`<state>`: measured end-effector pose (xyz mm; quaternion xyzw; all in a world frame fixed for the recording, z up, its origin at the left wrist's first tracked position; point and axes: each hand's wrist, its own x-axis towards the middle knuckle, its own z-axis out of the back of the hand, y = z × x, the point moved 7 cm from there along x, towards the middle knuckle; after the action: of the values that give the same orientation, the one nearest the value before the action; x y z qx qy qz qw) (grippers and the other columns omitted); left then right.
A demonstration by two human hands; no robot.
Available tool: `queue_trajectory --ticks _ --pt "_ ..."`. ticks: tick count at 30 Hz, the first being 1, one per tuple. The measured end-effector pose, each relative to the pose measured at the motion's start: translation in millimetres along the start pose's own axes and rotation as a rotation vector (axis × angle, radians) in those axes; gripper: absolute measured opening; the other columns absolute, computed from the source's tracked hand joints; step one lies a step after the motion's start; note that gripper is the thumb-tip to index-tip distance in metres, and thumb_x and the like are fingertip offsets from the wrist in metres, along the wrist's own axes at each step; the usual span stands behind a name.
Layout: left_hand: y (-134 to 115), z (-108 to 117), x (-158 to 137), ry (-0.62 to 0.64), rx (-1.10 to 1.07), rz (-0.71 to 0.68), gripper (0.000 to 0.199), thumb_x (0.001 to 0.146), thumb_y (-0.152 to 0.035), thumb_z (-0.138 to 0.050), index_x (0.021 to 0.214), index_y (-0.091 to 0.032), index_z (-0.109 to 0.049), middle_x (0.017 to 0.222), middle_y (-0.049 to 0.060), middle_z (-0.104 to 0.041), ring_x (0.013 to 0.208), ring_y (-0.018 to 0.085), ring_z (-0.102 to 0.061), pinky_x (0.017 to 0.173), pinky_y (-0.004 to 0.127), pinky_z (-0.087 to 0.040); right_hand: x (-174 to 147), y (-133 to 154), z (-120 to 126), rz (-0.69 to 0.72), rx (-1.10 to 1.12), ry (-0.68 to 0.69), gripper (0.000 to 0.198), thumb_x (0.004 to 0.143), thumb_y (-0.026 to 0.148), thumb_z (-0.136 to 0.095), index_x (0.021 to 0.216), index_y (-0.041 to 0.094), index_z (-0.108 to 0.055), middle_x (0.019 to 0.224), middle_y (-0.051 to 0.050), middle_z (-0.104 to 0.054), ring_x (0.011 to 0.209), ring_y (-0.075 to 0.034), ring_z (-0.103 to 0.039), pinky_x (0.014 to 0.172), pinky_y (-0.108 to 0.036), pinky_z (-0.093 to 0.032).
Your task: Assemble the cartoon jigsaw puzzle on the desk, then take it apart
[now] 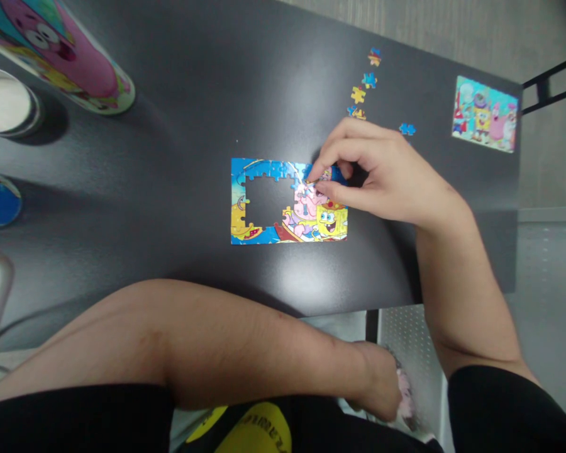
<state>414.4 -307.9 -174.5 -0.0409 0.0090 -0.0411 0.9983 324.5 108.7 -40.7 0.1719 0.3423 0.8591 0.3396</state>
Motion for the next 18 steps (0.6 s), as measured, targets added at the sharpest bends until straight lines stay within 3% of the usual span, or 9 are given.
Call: queue_trajectory --ticks 3,7,11,16,18 --pt "-10 16 -7 -0.127 -0.151 -0.232 0.078 0.085 -0.064 -0.088 0.051 -0.026 -0.03 0.049 -0.005 -0.005 0.036 0.018 -0.009 0.049 0.042 -0.029 0 1 1 0.017 0.01 -0.019 0.015 0.107 0.03 -0.091 0.122 0.035 -0.091 0.121 -0.006 -0.082 0.094 -0.029 -0.069 0.092 -0.053 -0.064" --pt "-8 22 -12 -0.106 -0.209 -0.265 0.053 0.084 -0.049 -0.093 0.056 -0.033 -0.051 0.053 -0.006 -0.018 0.036 0.02 -0.019 0.049 0.044 -0.038 0 -7 2 0.022 0.0 -0.074 0.017 0.104 0.033 -0.095 0.12 0.033 -0.09 0.115 -0.006 -0.079 0.089 -0.028 -0.065 0.085 -0.051 -0.06" --pt "-6 24 -15 -0.083 -0.24 -0.28 0.019 0.088 -0.045 -0.095 0.074 -0.049 -0.082 0.058 -0.007 -0.021 0.04 0.019 -0.018 0.052 0.043 -0.037 0 -4 -1 0.097 0.03 -0.071 0.015 0.105 0.028 -0.096 0.119 0.032 -0.092 0.119 -0.008 -0.079 0.088 -0.026 -0.065 0.085 -0.051 -0.058" --pt "-1 28 -16 -0.052 -0.283 -0.299 0.017 0.09 -0.039 -0.094 0.084 -0.054 -0.089 0.057 -0.008 -0.019 0.04 0.019 -0.011 0.05 0.043 -0.03 1 -2 -6 -0.002 0.043 0.037 0.01 0.114 0.042 -0.093 0.124 0.039 -0.095 0.126 -0.009 -0.082 0.107 -0.035 -0.074 0.096 -0.056 -0.069" --pt "1 29 -17 -0.029 -0.288 -0.301 0.023 0.088 -0.031 -0.094 0.085 -0.054 -0.089 0.058 -0.008 -0.025 0.04 0.019 -0.015 0.05 0.044 -0.032 1 0 -4 0.004 0.033 0.007 0.012 0.113 0.045 -0.093 0.124 0.039 -0.095 0.123 -0.009 -0.082 0.105 -0.035 -0.075 0.094 -0.057 -0.07"
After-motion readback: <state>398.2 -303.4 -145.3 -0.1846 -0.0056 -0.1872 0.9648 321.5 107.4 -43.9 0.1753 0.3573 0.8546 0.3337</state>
